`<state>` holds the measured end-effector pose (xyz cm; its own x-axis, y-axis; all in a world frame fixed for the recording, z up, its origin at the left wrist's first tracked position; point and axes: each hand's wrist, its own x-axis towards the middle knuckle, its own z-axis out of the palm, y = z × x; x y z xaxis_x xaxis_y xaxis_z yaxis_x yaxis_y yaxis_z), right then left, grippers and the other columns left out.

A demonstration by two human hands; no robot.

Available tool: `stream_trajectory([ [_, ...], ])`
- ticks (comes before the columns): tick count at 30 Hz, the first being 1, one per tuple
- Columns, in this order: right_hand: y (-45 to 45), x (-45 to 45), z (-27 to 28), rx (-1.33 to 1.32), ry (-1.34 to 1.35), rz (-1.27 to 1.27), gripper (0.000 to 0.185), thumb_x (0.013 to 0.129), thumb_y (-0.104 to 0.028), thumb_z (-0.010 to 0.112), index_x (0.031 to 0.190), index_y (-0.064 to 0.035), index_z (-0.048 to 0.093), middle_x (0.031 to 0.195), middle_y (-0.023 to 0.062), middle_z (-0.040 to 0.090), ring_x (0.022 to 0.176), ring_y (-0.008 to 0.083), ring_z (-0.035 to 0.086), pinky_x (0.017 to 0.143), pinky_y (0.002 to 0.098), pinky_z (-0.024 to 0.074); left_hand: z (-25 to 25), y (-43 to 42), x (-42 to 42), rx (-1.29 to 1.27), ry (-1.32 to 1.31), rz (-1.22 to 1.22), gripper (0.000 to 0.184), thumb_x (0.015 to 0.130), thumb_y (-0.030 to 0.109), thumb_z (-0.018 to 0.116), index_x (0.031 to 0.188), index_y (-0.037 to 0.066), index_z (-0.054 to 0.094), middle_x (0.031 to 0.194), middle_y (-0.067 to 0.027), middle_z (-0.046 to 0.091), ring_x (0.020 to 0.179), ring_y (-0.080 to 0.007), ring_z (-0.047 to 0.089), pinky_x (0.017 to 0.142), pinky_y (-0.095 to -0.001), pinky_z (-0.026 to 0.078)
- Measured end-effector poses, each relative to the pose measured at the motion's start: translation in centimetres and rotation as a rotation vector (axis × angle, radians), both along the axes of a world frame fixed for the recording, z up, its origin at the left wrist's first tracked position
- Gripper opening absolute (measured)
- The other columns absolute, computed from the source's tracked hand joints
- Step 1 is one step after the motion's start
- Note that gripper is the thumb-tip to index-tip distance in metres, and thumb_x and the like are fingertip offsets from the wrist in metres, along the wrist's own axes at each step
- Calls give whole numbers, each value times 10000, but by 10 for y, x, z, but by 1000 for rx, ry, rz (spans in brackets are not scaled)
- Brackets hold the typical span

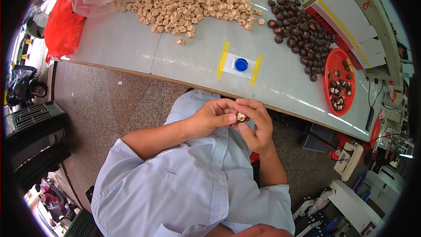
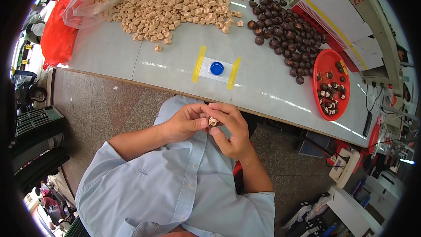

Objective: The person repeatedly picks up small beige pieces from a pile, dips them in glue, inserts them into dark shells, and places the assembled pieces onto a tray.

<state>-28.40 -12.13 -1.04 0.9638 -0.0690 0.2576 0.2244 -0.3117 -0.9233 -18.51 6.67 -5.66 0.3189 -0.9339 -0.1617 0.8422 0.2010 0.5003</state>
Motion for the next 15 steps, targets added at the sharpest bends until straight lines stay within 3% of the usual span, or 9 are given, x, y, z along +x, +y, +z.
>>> stream_trajectory([
  [6, 5, 2, -2, 5, -53, -83, 433, 840, 35, 764, 1263, -37, 704, 1337, 181, 678, 1207, 331, 689, 1036, 415, 559, 1, -1, -4, 79, -36, -1, 340, 1081, 315, 723, 1321, 77, 681, 1192, -37, 728, 1118, -133, 677, 995, -347, 544],
  [11, -6, -5, -4, -23, -174, -164, 405, 845, -25, 838, 1223, -17, 693, 1230, 176, 693, 1145, 299, 691, 993, 409, 558, 5, -5, -1, 127, -256, 17, 325, 1114, 248, 665, 1346, 20, 670, 1189, -52, 723, 1063, -152, 672, 953, -335, 559],
  [13, -25, -20, 9, 24, -140, -258, 394, 868, 1, 813, 1240, -10, 684, 1177, 141, 669, 1051, 248, 676, 935, 371, 551, 23, -4, -2, 228, -515, 112, 318, 1098, 178, 673, 1359, -3, 663, 1187, -95, 755, 1025, -162, 683, 932, -339, 560],
  [15, -60, -35, 17, 75, -221, -478, 351, 899, -24, 806, 1233, -25, 698, 1112, 103, 663, 922, 172, 653, 842, 302, 554, 23, 4, 10, 322, -1146, 297, 330, 1033, 91, 710, 1342, -14, 660, 1107, -129, 759, 1010, -197, 693, 919, -340, 544],
])
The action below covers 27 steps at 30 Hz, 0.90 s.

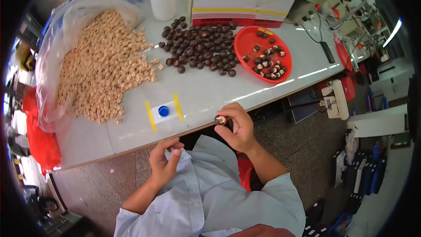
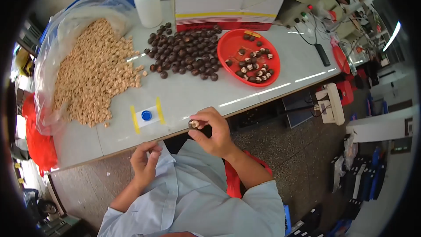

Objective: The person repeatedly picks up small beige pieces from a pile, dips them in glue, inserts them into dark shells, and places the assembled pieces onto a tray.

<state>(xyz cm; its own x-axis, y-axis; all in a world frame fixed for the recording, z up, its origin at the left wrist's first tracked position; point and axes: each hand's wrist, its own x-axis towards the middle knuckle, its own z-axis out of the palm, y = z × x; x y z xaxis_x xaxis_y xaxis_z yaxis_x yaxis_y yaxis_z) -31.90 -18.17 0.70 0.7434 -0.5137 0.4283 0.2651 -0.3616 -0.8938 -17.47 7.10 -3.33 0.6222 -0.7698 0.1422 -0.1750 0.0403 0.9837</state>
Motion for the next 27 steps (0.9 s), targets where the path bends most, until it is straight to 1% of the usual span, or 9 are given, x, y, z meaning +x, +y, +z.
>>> stream_trajectory([
  [1, -21, -13, 2, 58, 7, -154, 337, 922, -5, 784, 1243, 4, 681, 1095, 73, 649, 925, 139, 635, 842, 270, 535, 5, 0, 12, -52, -215, 70, 315, 993, 55, 724, 1297, -6, 674, 1071, -137, 754, 971, -268, 703, 924, -388, 538],
  [3, -79, -41, 5, 162, -95, -387, 316, 964, 4, 754, 1263, 32, 654, 1117, 40, 655, 981, 106, 628, 880, 260, 523, 7, -1, 44, -68, -700, 242, 311, 957, 13, 725, 1265, -4, 683, 1109, -162, 742, 1005, -350, 687, 970, -456, 522],
  [6, -188, -81, 17, 254, -70, -753, 300, 984, -34, 751, 1264, 35, 669, 1093, 31, 684, 969, 88, 634, 861, 241, 520, 8, 4, 80, 138, -937, 522, 325, 943, 5, 721, 1266, -8, 688, 1167, -190, 724, 1093, -402, 653, 1029, -513, 488],
  [10, -335, -127, -8, 256, 319, -978, 352, 950, -96, 804, 1246, 55, 690, 936, 31, 708, 840, 99, 636, 770, 250, 503, -3, 11, 98, 264, -963, 634, 309, 963, 27, 701, 1268, -20, 687, 1214, -200, 712, 1170, -403, 626, 1067, -531, 467],
  [13, -410, -131, -23, 275, 629, -1042, 446, 928, -103, 818, 1314, 68, 674, 929, 59, 718, 840, 120, 649, 776, 279, 516, -10, 9, 100, 290, -953, 645, 291, 971, 45, 691, 1253, -27, 690, 1211, -194, 717, 1165, -403, 629, 1063, -537, 466],
  [16, -465, -118, -40, 593, 154, -1049, 479, 936, -76, 772, 1380, 63, 656, 1028, 91, 751, 921, 162, 698, 843, 299, 550, -9, 7, 99, 295, -950, 636, 280, 968, 48, 693, 1239, -26, 692, 1206, -190, 720, 1158, -399, 629, 1057, -536, 468],
  [19, -482, -112, -84, 216, 258, -1246, 465, 956, -62, 723, 1402, 50, 651, 1142, 116, 761, 1015, 199, 725, 909, 314, 570, -8, 5, 99, 321, -929, 656, 267, 966, 45, 692, 1223, -27, 692, 1177, -181, 722, 1139, -390, 627, 1047, -531, 469],
  [22, -468, -116, -95, 111, 165, -1187, 445, 972, -69, 702, 1398, 51, 652, 1189, 138, 753, 1055, 208, 728, 933, 321, 578, -8, 4, 100, 323, -902, 664, 262, 964, 41, 691, 1216, -30, 690, 1162, -178, 720, 1127, -389, 629, 1041, -528, 473],
  [27, -443, -125, -88, 105, 138, -1125, 423, 979, -69, 702, 1382, 52, 658, 1166, 133, 750, 1005, 195, 721, 905, 319, 583, -5, 5, 101, 245, -875, 627, 250, 962, 19, 685, 1206, -33, 690, 1154, -182, 718, 1098, -386, 643, 995, -507, 506],
])
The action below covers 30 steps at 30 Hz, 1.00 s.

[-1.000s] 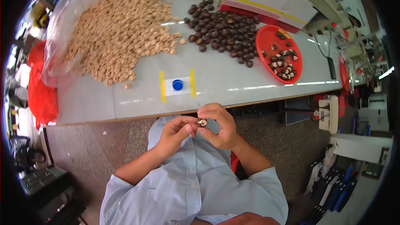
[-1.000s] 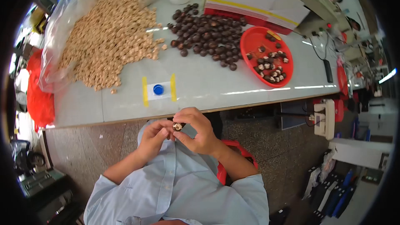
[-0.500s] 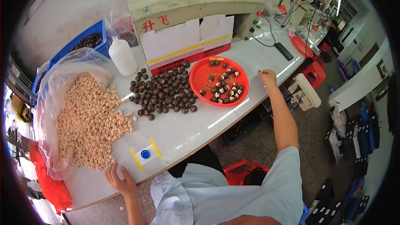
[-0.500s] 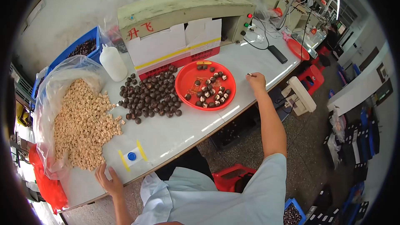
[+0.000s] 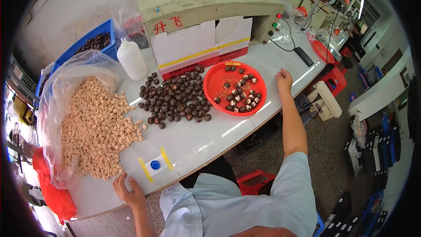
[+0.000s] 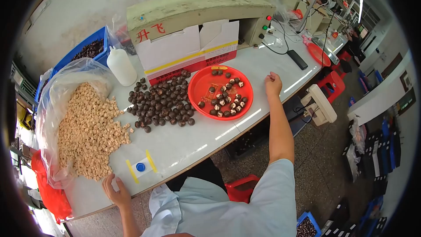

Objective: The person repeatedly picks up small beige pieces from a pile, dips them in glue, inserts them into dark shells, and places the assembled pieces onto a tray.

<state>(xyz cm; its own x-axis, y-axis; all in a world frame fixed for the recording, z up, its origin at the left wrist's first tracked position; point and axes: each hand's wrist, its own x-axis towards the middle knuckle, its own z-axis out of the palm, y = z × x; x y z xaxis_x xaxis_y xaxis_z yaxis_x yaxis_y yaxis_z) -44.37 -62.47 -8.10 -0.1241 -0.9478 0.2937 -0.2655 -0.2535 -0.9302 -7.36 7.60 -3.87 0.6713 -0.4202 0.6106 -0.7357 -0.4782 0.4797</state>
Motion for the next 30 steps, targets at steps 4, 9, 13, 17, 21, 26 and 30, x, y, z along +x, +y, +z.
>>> stream_trajectory([
  [4, -1, -21, -13, 86, -182, 91, 455, 969, -33, 716, 1406, 61, 630, 1181, 131, 734, 950, 205, 715, 844, 329, 602, 1, 12, 0, -95, 121, 33, 243, 975, 22, 693, 1213, -26, 691, 1145, -176, 726, 1054, -339, 677, 927, -455, 535],
  [9, 44, -37, 6, -109, -17, 56, 321, 1069, -219, 712, 1300, 2, 688, 1023, 41, 735, 876, 138, 692, 751, 278, 542, 22, 40, 19, -125, 210, 227, 235, 1003, 47, 692, 1235, 29, 720, 1142, -131, 750, 994, -247, 705, 847, -373, 521],
  [13, 155, 21, 40, -219, 6, 241, 229, 1096, -184, 689, 1221, 6, 711, 989, 39, 717, 846, 108, 658, 780, 261, 548, 26, 59, 37, -1, 131, 189, 241, 952, 50, 729, 1193, 61, 739, 1122, -119, 741, 993, -293, 702, 855, -405, 531],
  [17, 280, 101, 61, -225, 19, 537, 179, 1081, -127, 692, 1171, 24, 722, 965, 43, 703, 832, 121, 635, 796, 274, 546, 51, 31, 36, 236, -25, 28, 222, 896, 93, 774, 1118, 97, 753, 1086, -71, 732, 1030, -299, 667, 881, -427, 508],
  [21, 361, 167, 96, -575, 342, 833, 125, 997, -19, 722, 1119, 3, 739, 950, 122, 712, 813, 226, 664, 775, 342, 546, 44, 10, 50, 412, -93, -14, 167, 870, 124, 819, 1027, 122, 760, 1031, -40, 719, 1014, -287, 655, 898, -439, 491],
  [26, 370, 224, 86, -561, 430, 949, 166, 948, -40, 738, 1113, -34, 745, 1023, 137, 711, 925, 366, 699, 812, 412, 568, 37, 4, 70, 516, -86, -88, 106, 891, 142, 808, 978, 126, 750, 986, -37, 684, 1015, -277, 660, 889, -451, 500],
  [30, 385, 269, 94, -751, 657, 915, 175, 936, -156, 789, 1068, -55, 731, 1001, 119, 703, 964, 348, 718, 798, 432, 591, 45, -13, 59, 439, -122, -205, 94, 905, 156, 802, 965, 111, 745, 943, -48, 691, 942, -282, 671, 851, -447, 517],
])
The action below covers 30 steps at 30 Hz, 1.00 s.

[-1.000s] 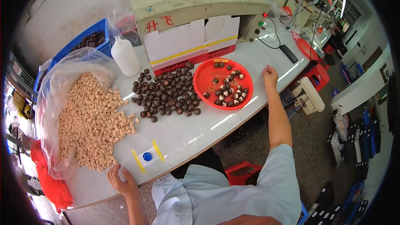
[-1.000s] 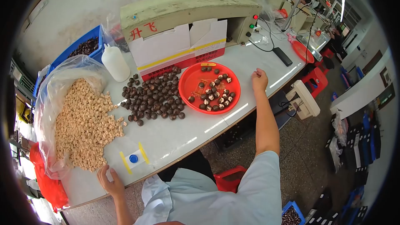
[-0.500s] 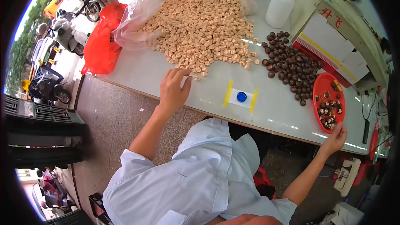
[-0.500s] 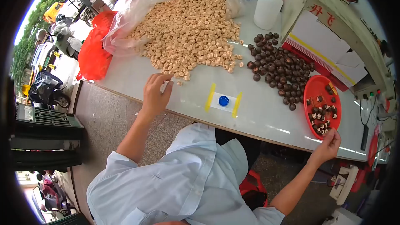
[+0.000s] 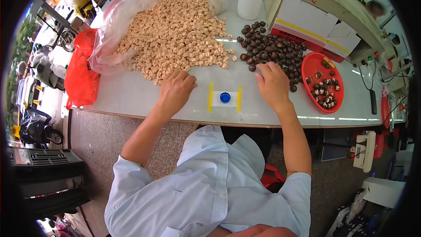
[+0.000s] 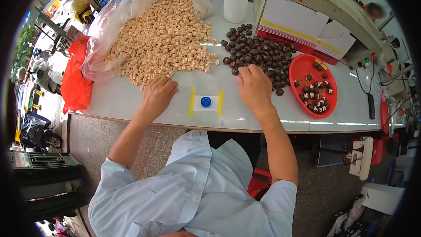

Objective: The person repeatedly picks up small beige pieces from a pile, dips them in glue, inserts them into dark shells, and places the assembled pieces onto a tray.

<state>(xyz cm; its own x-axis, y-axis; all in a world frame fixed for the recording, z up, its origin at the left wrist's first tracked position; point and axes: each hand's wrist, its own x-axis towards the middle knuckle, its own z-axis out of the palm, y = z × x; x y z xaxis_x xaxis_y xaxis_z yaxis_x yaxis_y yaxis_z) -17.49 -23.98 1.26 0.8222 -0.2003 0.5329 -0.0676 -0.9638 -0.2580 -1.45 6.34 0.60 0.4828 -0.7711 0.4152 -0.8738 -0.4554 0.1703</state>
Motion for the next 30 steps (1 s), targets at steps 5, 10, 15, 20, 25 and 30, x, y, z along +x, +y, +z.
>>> stream_trajectory([
  [5, 15, 38, -16, -37, 310, -219, 267, 929, -258, 811, 1067, -57, 704, 1002, 113, 714, 921, 311, 737, 759, 433, 608, -20, -27, -17, -51, -7, -55, 89, 934, 167, 780, 916, 96, 728, 829, -59, 689, 807, -289, 674, 756, -444, 531],
  [10, 12, 19, -17, 243, 237, -89, 284, 928, -177, 809, 1135, -32, 678, 1048, 120, 714, 887, 247, 739, 773, 386, 605, -22, -24, -13, -46, 50, -76, 145, 921, 176, 795, 867, 86, 695, 809, -59, 680, 785, -285, 669, 721, -431, 537],
  [15, 10, -26, -33, 1466, -14, 330, 271, 972, -20, 736, 1230, -15, 655, 1156, 103, 711, 966, 171, 713, 851, 329, 598, -12, -24, -15, -67, 67, -127, 160, 913, 171, 809, 856, 84, 687, 820, -55, 667, 806, -283, 665, 731, -427, 534],
  [20, 21, -53, -32, 1662, -51, 422, 318, 1004, 20, 685, 1317, 6, 630, 1201, 93, 716, 1028, 173, 710, 889, 311, 593, -10, -24, -15, -25, 117, -123, 136, 926, 164, 801, 895, 74, 704, 857, -71, 667, 856, -300, 665, 763, -441, 535],
  [25, 27, -57, -39, 1554, 2, 359, 312, 1010, 5, 690, 1316, 15, 628, 1213, 92, 714, 1038, 164, 708, 918, 307, 589, -1, -15, -16, 16, 193, -118, 84, 902, 98, 783, 968, 61, 746, 893, -92, 679, 908, -324, 677, 817, -449, 555],
  [30, 30, -55, -38, 1542, -15, 329, 318, 1002, -7, 709, 1308, 25, 626, 1206, 88, 710, 1039, 155, 701, 948, 311, 589, 1, -14, -14, 10, 210, -117, 156, 842, 18, 750, 994, 49, 763, 927, -107, 704, 923, -331, 686, 845, -449, 569],
])
